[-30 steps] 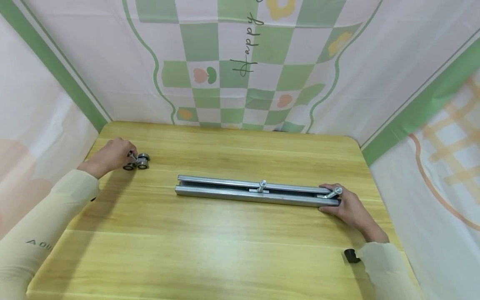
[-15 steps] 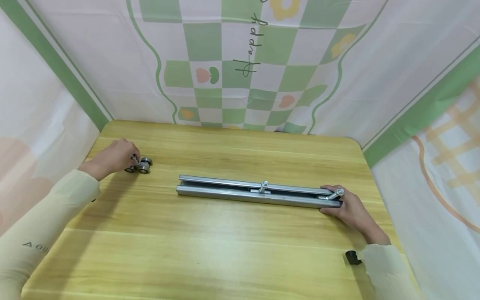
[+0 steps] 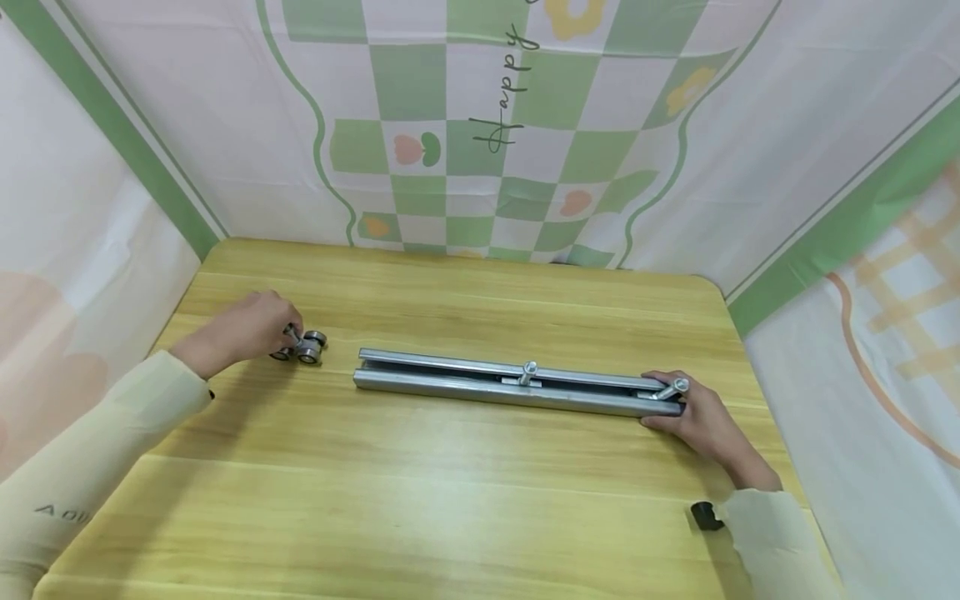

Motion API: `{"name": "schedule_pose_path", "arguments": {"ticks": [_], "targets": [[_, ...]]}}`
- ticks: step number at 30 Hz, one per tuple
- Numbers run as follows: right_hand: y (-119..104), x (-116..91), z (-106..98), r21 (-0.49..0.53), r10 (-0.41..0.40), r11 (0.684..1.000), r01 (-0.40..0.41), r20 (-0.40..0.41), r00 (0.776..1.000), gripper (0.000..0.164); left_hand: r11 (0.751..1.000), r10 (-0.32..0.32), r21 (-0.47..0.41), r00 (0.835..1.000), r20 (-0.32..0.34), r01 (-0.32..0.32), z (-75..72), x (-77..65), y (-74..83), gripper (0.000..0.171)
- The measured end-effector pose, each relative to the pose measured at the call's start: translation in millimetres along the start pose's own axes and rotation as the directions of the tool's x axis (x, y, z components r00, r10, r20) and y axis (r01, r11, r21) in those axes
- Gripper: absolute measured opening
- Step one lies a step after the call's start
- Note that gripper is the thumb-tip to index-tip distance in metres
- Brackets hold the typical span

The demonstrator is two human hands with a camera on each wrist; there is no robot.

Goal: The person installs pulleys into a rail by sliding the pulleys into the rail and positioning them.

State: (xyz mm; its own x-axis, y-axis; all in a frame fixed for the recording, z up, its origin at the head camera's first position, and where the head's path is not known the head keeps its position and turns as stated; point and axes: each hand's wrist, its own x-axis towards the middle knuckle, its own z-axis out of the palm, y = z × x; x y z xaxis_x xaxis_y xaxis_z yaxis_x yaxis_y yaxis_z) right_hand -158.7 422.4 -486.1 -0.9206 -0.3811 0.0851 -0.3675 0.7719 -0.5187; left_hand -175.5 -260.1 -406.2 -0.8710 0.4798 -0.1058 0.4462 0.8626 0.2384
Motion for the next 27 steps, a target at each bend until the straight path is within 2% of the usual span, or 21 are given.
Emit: {"name": "schedule_pose_path", "arguments": {"ticks": [13,17,21,27], "targets": [[1.4,-0.9,0.3,0.02,0.007,1.0,-0.007,-0.005,1.0,0.068,0.996,0.068,-0.067,0.998,0.013,-0.067,7.0,5.0,38.4,0.016],[1.5,-1.4,0.0,0.012,0.013,1.0,-0.013,-0.005,1.0,0.068,0.995,0.09,-0.048,0.996,0.006,-0.09,9.5,10.3,45.4,0.022],[1.0,-0.8,0.0,0.009,0.005,1.0,-0.005,-0.008,1.0,0.069,0.993,0.113,-0.022,0.994,-0.009,-0.113,12.8,14.2,50.7,0.018],[0.8,-1.0,0.4,0.018,0.007,1.0,-0.007,-0.008,1.0,0.069,0.992,0.122,-0.033,0.993,0.004,-0.122,13.1,17.4,58.7,0.024]]}}
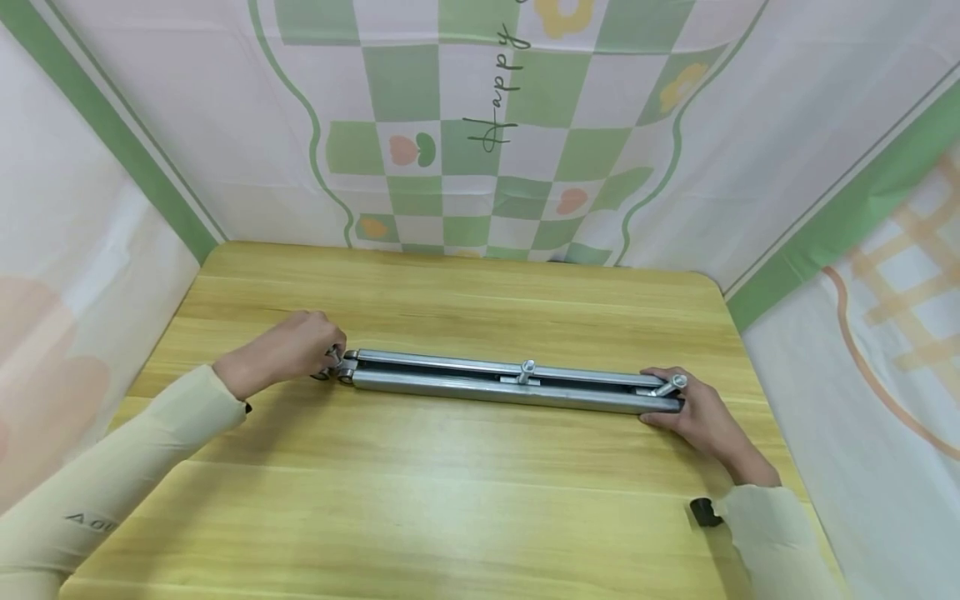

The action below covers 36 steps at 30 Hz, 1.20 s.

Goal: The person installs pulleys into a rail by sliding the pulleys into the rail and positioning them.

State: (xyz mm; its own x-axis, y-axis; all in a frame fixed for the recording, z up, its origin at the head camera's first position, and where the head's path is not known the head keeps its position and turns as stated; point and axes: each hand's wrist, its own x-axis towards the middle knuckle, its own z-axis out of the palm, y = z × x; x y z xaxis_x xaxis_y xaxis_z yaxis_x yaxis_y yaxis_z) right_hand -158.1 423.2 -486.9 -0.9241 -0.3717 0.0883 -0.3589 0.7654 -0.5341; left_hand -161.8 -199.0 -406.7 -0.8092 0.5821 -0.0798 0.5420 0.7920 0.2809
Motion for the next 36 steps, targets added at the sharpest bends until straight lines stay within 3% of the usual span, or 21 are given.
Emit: {"name": "schedule_pose_path", "arguments": {"ticks": [6,13,23,31,36], "targets": [[0.1,0.4,0.1,0.011,0.003,1.0,-0.003,-0.003,1.0,0.069,1.0,0.003,0.015,1.0,0.006,-0.003,1.9,5.4,5.0,0.032],[-1.9,0.0,-1.3,0.01,0.007,1.0,-0.007,-0.001,1.0,0.069,0.999,0.023,0.031,1.0,0.003,-0.023,5.4,13.1,10.3,0.014],[-4.2,-0.8,-2.1,0.01,0.01,1.0,-0.01,0.001,1.0,0.068,0.999,0.018,0.027,1.0,0.009,-0.018,3.7,20.3,17.4,0.021],[-4.2,-1.0,-1.5,0.019,0.007,1.0,-0.007,-0.005,1.0,0.068,0.996,0.022,0.082,1.0,0.014,-0.023,5.5,20.6,21.4,0.009],[-3.5,-0.6,0.0,0.016,-0.003,1.0,0.003,-0.011,1.0,0.068,0.998,0.017,0.064,0.999,0.027,-0.019,5.3,23.4,24.0,0.017]]}}
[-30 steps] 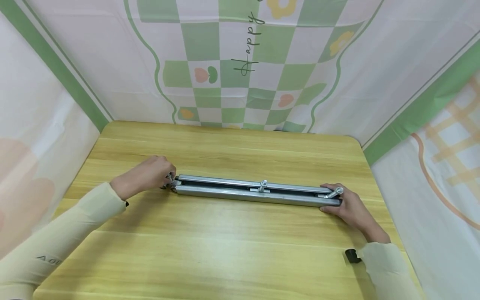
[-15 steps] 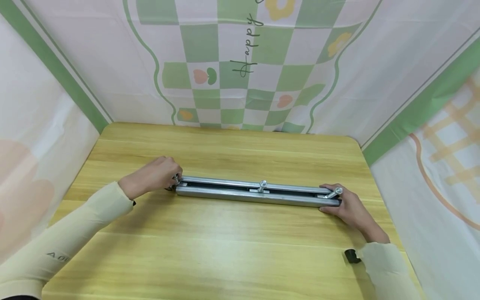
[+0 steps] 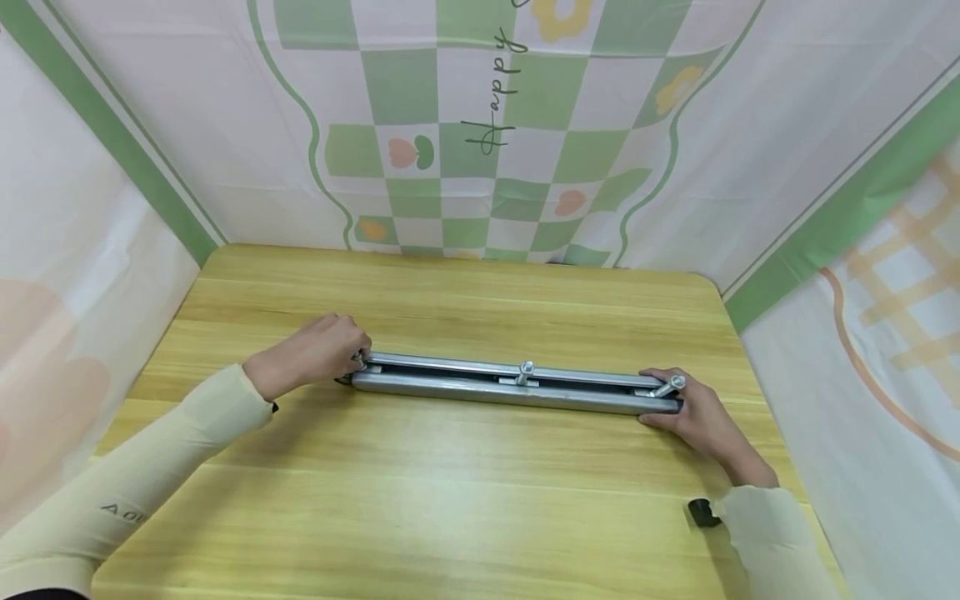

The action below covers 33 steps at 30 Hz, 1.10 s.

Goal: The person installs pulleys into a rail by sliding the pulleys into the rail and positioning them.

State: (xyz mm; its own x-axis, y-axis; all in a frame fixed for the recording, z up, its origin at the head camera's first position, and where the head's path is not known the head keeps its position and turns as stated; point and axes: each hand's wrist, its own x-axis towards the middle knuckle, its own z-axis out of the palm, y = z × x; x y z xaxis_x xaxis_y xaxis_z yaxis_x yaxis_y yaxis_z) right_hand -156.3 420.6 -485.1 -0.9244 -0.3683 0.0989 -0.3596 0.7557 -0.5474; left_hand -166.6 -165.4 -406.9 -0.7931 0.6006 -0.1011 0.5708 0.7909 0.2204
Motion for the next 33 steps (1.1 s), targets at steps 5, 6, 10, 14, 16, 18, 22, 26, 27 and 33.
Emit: {"name": "schedule_pose_path", "arguments": {"ticks": [5,6,10,14,16,18,22,26,27,33], "targets": [[1.5,0.4,0.9,-0.002,-0.006,1.0,0.006,-0.007,1.0,0.069,1.0,0.011,-0.022,1.0,0.002,-0.011,0.5,2.3,1.6,0.019],[1.6,0.4,0.8,-0.002,-0.005,1.0,0.005,-0.006,1.0,0.069,1.0,0.014,-0.026,1.0,0.0,-0.014,0.7,2.6,1.8,0.019],[1.8,-0.1,0.8,0.004,0.001,1.0,-0.001,0.0,1.0,0.069,0.999,0.034,0.004,0.999,-0.018,-0.034,2.0,3.8,2.8,0.018],[2.2,-0.5,1.2,0.002,0.0,1.0,0.0,0.0,1.0,0.069,0.999,0.046,0.006,0.999,-0.025,-0.046,2.3,5.0,4.9,0.016],[2.4,-0.3,1.2,0.0,-0.001,1.0,0.001,-0.001,1.0,0.069,0.999,0.049,-0.003,0.999,-0.024,-0.049,2.2,6.2,5.8,0.017],[2.2,0.1,1.1,-0.004,0.0,1.0,0.0,-0.001,1.0,0.069,0.999,0.052,-0.001,0.998,-0.026,-0.052,1.9,7.6,6.8,0.018],[1.2,0.5,0.3,-0.007,0.004,1.0,-0.004,0.003,1.0,0.069,0.998,0.059,0.018,0.998,-0.031,-0.058,1.4,10.8,9.2,0.021],[0.7,0.5,0.1,-0.008,0.004,1.0,-0.004,0.005,1.0,0.069,0.998,0.056,0.007,0.998,-0.015,-0.056,1.0,13.7,12.5,0.02],[0.8,0.5,0.1,-0.008,0.004,1.0,-0.004,0.006,1.0,0.069,0.999,0.054,0.002,0.998,-0.012,-0.054,1.1,14.3,13.2,0.019],[1.6,0.2,0.2,-0.011,0.0,1.0,0.0,0.001,1.0,0.069,0.999,0.046,-0.009,0.999,-0.015,-0.046,2.5,17.3,16.5,0.021]]}}
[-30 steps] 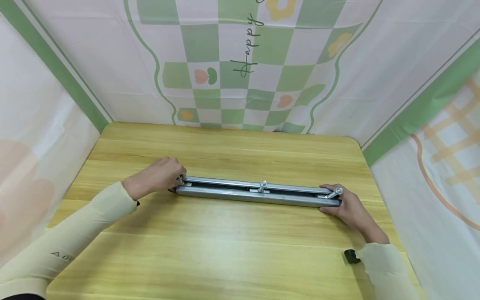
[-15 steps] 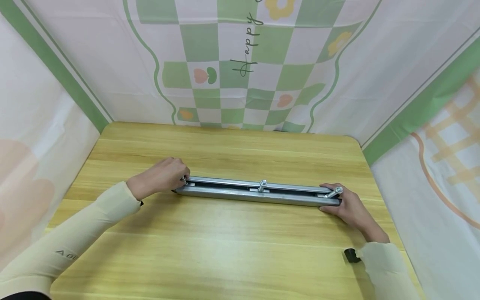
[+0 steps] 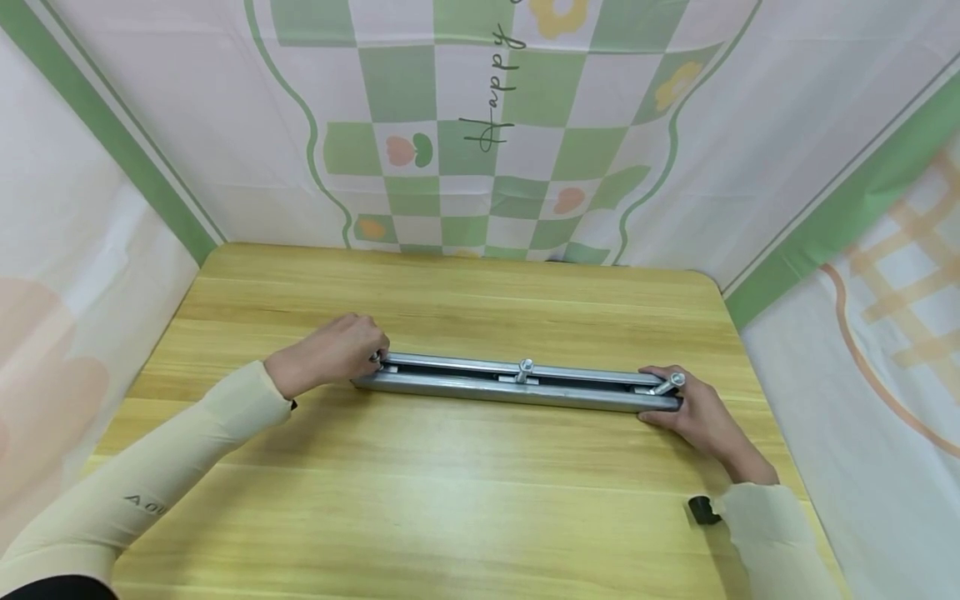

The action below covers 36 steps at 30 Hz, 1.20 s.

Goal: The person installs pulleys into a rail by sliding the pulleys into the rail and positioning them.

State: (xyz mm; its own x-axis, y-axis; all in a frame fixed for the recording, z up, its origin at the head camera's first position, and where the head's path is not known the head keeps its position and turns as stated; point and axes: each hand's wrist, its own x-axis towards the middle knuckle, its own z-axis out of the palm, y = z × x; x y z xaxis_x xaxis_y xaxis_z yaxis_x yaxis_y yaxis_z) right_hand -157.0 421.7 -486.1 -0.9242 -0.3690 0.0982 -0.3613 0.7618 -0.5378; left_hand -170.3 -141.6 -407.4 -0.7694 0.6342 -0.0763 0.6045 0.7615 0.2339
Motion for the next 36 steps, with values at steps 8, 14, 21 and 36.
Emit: {"name": "schedule_pose_path", "arguments": {"ticks": [8,14,21,36], "targets": [[0.8,-1.0,-1.7,0.01,-0.003,1.0,0.003,-0.002,1.0,0.069,1.0,0.002,0.004,1.0,-0.019,-0.002,2.3,4.1,3.1,0.02],[2.1,-2.4,-0.9,0.013,0.0,1.0,0.0,0.0,1.0,0.069,1.0,0.015,0.007,1.0,-0.023,-0.015,4.9,6.4,3.9,0.027],[2.8,-5.1,-1.2,0.006,0.001,1.0,-0.001,0.003,1.0,0.069,1.0,0.014,0.009,1.0,-0.021,-0.014,4.1,6.3,6.7,0.015],[2.1,-6.5,-3.4,-0.027,0.017,1.0,-0.016,0.012,1.0,0.071,0.998,-0.031,-0.058,0.999,-0.003,0.031,-3.0,-1.2,7.3,0.019]]}}
